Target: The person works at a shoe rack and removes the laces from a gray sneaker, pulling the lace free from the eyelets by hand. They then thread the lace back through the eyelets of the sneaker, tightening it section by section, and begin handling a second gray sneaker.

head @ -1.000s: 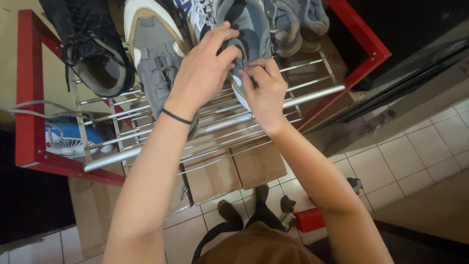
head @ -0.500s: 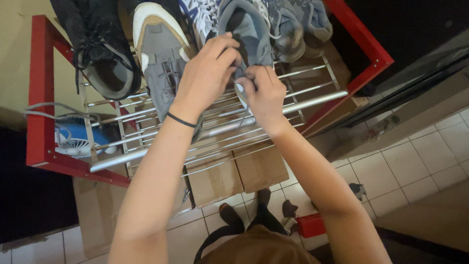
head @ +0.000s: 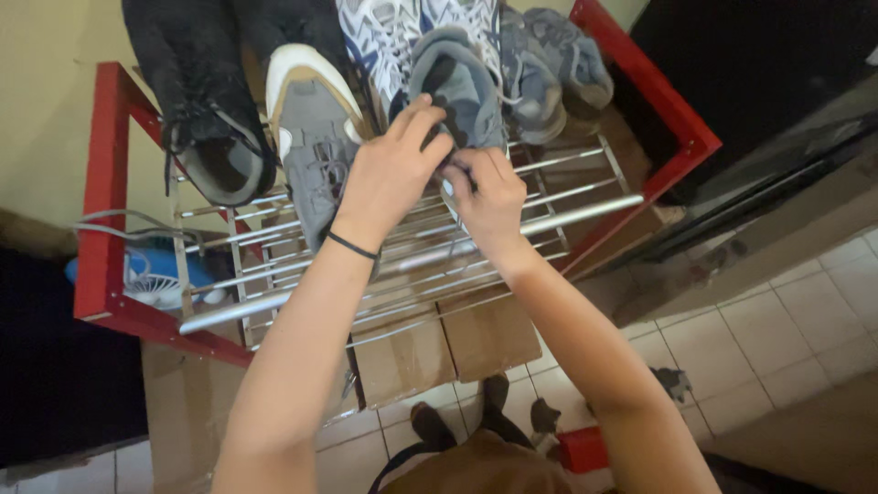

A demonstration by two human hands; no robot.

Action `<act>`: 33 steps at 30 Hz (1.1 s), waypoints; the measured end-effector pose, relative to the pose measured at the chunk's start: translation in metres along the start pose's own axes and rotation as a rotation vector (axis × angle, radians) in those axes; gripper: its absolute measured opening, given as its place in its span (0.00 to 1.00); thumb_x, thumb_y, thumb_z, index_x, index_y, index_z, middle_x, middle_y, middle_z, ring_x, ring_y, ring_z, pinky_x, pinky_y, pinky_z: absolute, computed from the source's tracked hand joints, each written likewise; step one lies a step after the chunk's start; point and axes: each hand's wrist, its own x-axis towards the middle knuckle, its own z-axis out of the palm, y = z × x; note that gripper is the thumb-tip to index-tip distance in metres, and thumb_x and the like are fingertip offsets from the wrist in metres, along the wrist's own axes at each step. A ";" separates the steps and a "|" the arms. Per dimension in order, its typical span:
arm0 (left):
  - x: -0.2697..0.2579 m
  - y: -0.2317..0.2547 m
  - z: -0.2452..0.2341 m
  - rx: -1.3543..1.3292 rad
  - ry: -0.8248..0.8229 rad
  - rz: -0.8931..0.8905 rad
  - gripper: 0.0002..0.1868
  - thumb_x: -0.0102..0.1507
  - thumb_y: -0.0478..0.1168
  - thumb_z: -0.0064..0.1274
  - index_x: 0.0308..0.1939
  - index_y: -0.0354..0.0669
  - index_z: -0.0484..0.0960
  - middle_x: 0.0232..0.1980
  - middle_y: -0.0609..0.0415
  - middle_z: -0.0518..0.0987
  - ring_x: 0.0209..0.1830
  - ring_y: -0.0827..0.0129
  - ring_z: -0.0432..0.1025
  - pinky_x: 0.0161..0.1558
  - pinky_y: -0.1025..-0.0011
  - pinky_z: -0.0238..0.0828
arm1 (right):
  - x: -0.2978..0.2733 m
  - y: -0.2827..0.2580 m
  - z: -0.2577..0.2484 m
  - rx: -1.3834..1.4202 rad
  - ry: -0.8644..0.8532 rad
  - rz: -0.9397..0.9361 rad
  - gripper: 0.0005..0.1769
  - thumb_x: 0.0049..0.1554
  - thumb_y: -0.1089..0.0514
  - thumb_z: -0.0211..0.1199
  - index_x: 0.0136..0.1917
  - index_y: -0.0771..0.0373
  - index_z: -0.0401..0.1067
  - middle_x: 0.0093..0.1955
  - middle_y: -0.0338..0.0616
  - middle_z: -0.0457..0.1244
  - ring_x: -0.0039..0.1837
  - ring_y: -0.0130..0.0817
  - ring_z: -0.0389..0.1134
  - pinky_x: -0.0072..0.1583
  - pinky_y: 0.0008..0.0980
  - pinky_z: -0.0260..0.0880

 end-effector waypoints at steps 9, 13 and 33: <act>0.009 0.001 -0.010 -0.710 0.221 -0.181 0.05 0.72 0.33 0.44 0.51 0.42 0.67 0.71 0.43 0.67 0.66 0.54 0.72 0.52 0.58 0.77 | 0.006 -0.003 -0.011 0.055 -0.043 0.124 0.14 0.52 0.64 0.73 0.50 0.62 0.71 0.43 0.44 0.63 0.35 0.33 0.63 0.39 0.31 0.65; 0.024 0.007 -0.024 -1.840 0.504 -0.491 0.04 0.78 0.37 0.37 0.54 0.45 0.68 0.64 0.44 0.76 0.66 0.54 0.76 0.61 0.59 0.75 | 0.014 -0.002 -0.019 0.137 -0.104 0.201 0.19 0.50 0.64 0.74 0.53 0.63 0.72 0.40 0.41 0.61 0.34 0.28 0.60 0.38 0.27 0.62; 0.019 0.057 -0.221 -1.204 0.936 -0.130 0.04 0.80 0.40 0.44 0.56 0.46 0.69 0.32 0.53 0.68 0.25 0.72 0.61 0.31 0.72 0.59 | 0.091 0.051 -0.055 0.353 -0.586 0.294 0.26 0.55 0.77 0.44 0.54 0.62 0.79 0.48 0.44 0.63 0.41 0.29 0.70 0.47 0.28 0.72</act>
